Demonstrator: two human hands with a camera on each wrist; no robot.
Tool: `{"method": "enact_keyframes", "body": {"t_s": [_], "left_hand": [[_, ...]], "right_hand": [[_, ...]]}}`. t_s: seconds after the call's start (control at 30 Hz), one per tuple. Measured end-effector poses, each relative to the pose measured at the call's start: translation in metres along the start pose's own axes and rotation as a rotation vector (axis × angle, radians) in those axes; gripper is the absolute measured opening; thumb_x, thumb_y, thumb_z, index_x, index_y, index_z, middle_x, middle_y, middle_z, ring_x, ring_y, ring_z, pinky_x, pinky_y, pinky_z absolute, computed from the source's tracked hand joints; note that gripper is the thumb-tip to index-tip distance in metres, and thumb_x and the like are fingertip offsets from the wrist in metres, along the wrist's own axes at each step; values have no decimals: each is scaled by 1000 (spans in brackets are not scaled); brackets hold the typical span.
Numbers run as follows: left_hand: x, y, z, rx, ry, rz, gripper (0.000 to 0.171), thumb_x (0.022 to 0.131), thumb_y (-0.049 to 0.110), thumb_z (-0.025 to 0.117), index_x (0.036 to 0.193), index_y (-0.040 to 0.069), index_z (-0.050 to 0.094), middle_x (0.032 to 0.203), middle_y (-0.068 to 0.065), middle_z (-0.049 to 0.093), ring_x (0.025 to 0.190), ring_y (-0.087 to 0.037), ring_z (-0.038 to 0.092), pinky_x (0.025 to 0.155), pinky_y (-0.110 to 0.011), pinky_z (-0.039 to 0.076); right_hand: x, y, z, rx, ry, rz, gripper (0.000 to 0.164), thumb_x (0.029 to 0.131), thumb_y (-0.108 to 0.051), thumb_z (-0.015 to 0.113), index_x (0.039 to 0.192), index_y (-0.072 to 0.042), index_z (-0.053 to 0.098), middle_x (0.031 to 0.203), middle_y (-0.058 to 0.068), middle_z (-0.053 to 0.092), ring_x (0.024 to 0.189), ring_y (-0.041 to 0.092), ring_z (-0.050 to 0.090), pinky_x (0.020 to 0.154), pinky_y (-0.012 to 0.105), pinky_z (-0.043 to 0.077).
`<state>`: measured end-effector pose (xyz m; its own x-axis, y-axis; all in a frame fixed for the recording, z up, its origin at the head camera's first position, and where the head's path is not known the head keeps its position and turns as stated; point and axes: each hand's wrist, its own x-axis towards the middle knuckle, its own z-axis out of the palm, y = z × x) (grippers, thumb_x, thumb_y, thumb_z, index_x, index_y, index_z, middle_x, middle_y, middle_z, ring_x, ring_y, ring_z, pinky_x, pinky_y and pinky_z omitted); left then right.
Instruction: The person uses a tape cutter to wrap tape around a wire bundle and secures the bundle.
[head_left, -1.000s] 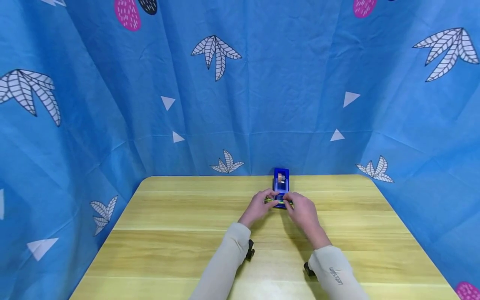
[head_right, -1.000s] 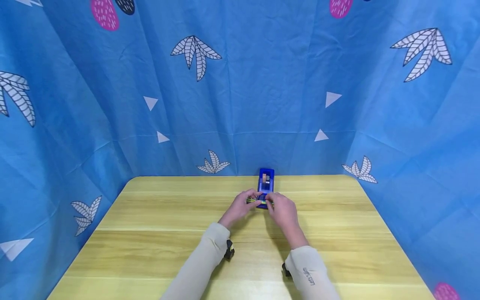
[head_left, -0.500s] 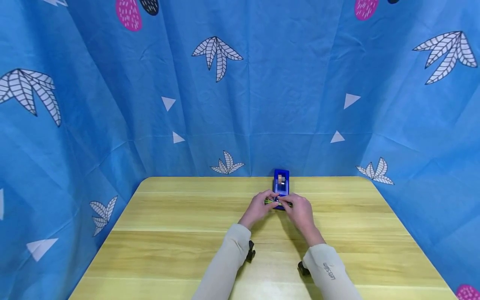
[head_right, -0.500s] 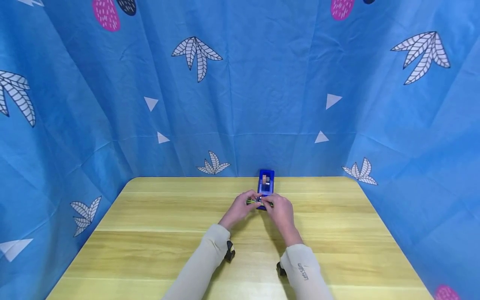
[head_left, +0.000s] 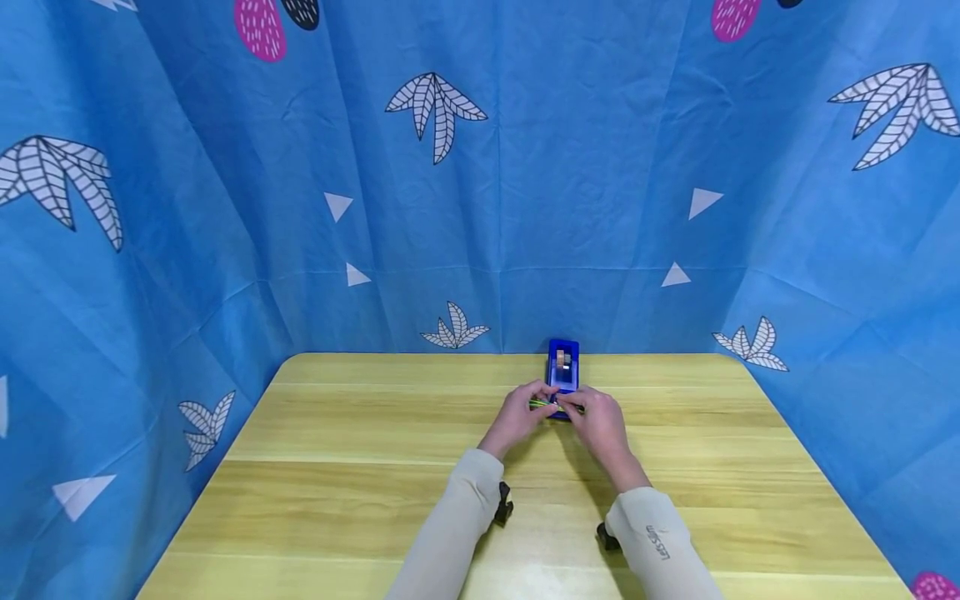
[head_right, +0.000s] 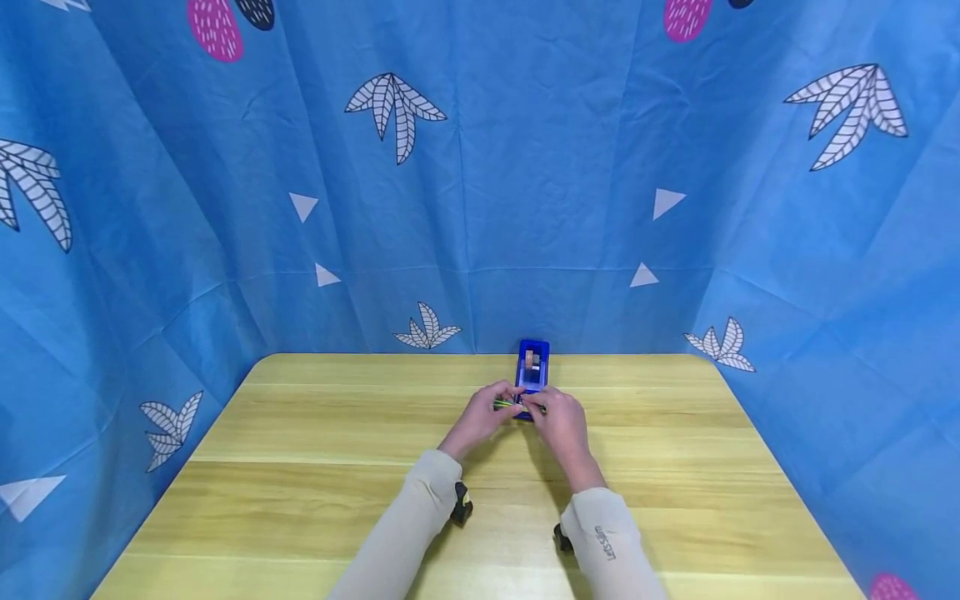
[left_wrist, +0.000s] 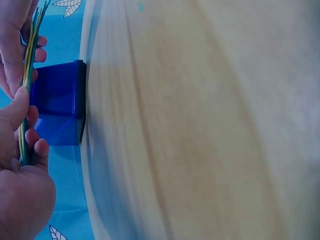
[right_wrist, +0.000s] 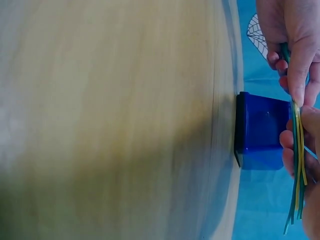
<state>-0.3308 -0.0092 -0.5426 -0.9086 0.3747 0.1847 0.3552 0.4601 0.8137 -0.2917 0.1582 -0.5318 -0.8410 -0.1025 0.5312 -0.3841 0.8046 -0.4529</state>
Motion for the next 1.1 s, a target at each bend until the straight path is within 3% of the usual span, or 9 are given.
{"method": "enact_keyframes", "body": {"t_s": [0.17, 0.33, 0.63, 0.83, 0.97, 1.1], "left_hand": [[1, 0, -1, -7, 9, 18, 28, 98, 22, 71, 126, 16, 71, 110, 0, 72, 104, -13, 64, 95, -30, 53], [1, 2, -1, -37, 7, -13, 28, 98, 21, 72, 125, 15, 71, 107, 1, 72, 102, -12, 65, 97, -32, 53], [0, 1, -2, -71, 2, -32, 27, 99, 23, 71, 125, 18, 71, 110, 3, 72, 106, -11, 65, 98, -32, 54], [1, 2, 0, -94, 0, -39, 28, 98, 24, 72, 125, 18, 72, 109, 4, 73, 107, -11, 65, 99, -33, 53], [2, 1, 0, -96, 1, -38, 27, 98, 24, 72, 124, 18, 72, 113, 3, 74, 110, -13, 66, 98, -32, 54], [1, 0, -1, -92, 4, -36, 19, 99, 24, 72, 116, 18, 73, 126, 4, 73, 115, -15, 66, 98, -33, 54]], "right_hand": [[3, -1, -1, 50, -31, 26, 14, 90, -7, 80, 102, -1, 81, 93, 15, 77, 82, 32, 73, 76, 47, 61], [8, -4, -6, 48, -79, 37, 11, 89, -4, 79, 100, 0, 81, 93, 18, 78, 85, 34, 74, 79, 48, 61], [20, -11, -15, 61, -214, 118, 9, 92, -4, 76, 97, -1, 82, 94, 18, 79, 85, 30, 75, 70, 39, 61], [25, -11, -21, 52, -275, 179, 9, 93, -6, 75, 95, -3, 83, 94, 16, 80, 84, 26, 74, 71, 38, 60], [25, -10, -21, 53, -262, 174, 8, 93, -6, 76, 94, -2, 83, 91, 15, 80, 81, 25, 74, 71, 39, 60], [18, -7, -15, 102, -172, 139, 8, 91, -6, 78, 96, -2, 83, 91, 16, 80, 82, 28, 75, 71, 40, 62]]}}
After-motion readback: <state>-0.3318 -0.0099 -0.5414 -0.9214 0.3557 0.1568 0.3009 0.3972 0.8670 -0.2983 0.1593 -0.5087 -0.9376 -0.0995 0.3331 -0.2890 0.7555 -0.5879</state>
